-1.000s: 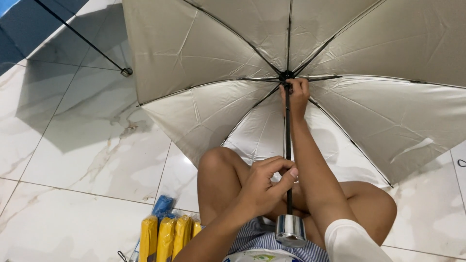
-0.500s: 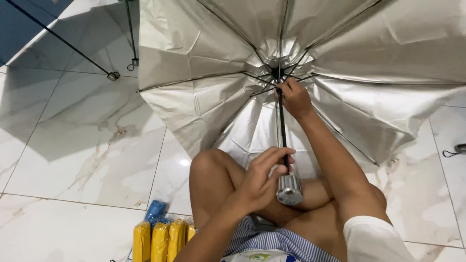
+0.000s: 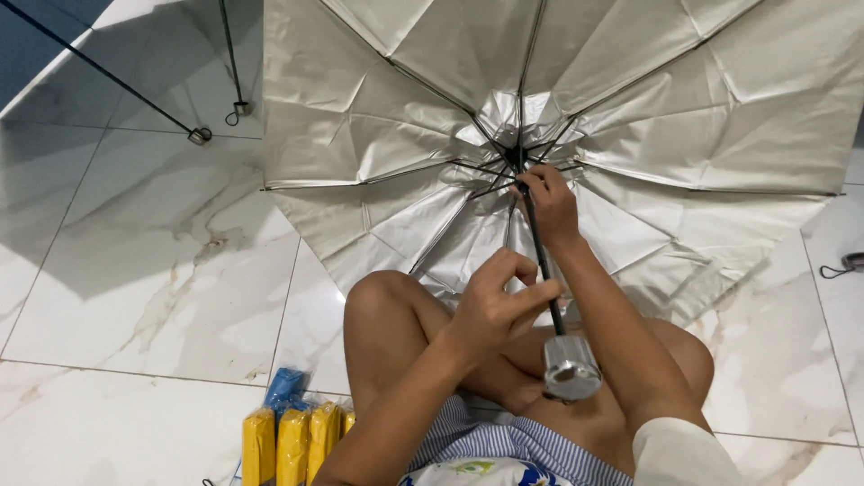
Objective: The person sits on the floor and removes a yellow umbrella from its plastic packaging. They open the umbrella to reveal a silver interior and then proceed to fold the canopy and ribs inward, collapsing the umbrella into a compact form.
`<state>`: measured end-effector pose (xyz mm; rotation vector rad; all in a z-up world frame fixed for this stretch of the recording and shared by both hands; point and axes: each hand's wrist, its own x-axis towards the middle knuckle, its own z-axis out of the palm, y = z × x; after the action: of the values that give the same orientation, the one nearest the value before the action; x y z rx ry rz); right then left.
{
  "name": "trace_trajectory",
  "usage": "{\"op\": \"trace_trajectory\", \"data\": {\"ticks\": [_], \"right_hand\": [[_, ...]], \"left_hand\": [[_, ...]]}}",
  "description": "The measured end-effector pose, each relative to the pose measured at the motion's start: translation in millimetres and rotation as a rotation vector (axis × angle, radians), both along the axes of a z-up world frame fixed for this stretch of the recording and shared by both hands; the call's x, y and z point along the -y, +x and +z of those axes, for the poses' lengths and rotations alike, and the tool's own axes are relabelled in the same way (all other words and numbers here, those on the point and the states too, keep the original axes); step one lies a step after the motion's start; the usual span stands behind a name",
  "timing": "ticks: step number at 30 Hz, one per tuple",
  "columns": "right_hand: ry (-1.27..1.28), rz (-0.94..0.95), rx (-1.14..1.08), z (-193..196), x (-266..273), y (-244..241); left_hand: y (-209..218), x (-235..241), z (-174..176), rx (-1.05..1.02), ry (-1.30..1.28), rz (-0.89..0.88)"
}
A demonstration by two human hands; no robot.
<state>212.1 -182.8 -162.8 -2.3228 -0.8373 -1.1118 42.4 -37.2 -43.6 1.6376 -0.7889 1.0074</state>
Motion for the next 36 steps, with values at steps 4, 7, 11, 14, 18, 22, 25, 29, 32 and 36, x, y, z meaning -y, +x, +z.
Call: {"op": "trace_trajectory", "data": {"ticks": [4,7,11,14,18,22,25,29,32,36], "right_hand": [[0.118,0.050,0.020,2,9,-22],[0.188,0.015,0.023,-9,22,-31],[0.227,-0.019,0.055,-19,37,-33],[0.228,-0.039,0.062,-29,45,-32],[0.279,0.003,0.017,-32,46,-32],[0.280,0.007,-0.059,-20,38,-38],[0.351,0.025,-0.140,-38,41,-26],[0.343,-0.006,-0.197,-41,47,-28],[0.334,-0.040,-0.251,-46,53,-30],[0.318,-0.077,-0.322,-46,56,-27]], "left_hand": [[1,22,-36,0.068,-0.031,-0.046],[-13,29,-11,0.044,-0.049,-0.177],[-8,38,-11,0.020,-0.023,-0.215],[-3,42,-8,-0.038,0.008,-0.235],[11,51,-12,-0.110,0.078,-0.204],[36,55,-38,-0.165,0.097,-0.230],[57,54,-48,-0.171,0.126,-0.193],[77,52,-46,-0.216,0.118,-0.211],[88,55,-46,-0.229,0.110,-0.239],[104,59,-47,-0.276,0.080,-0.279]]}}
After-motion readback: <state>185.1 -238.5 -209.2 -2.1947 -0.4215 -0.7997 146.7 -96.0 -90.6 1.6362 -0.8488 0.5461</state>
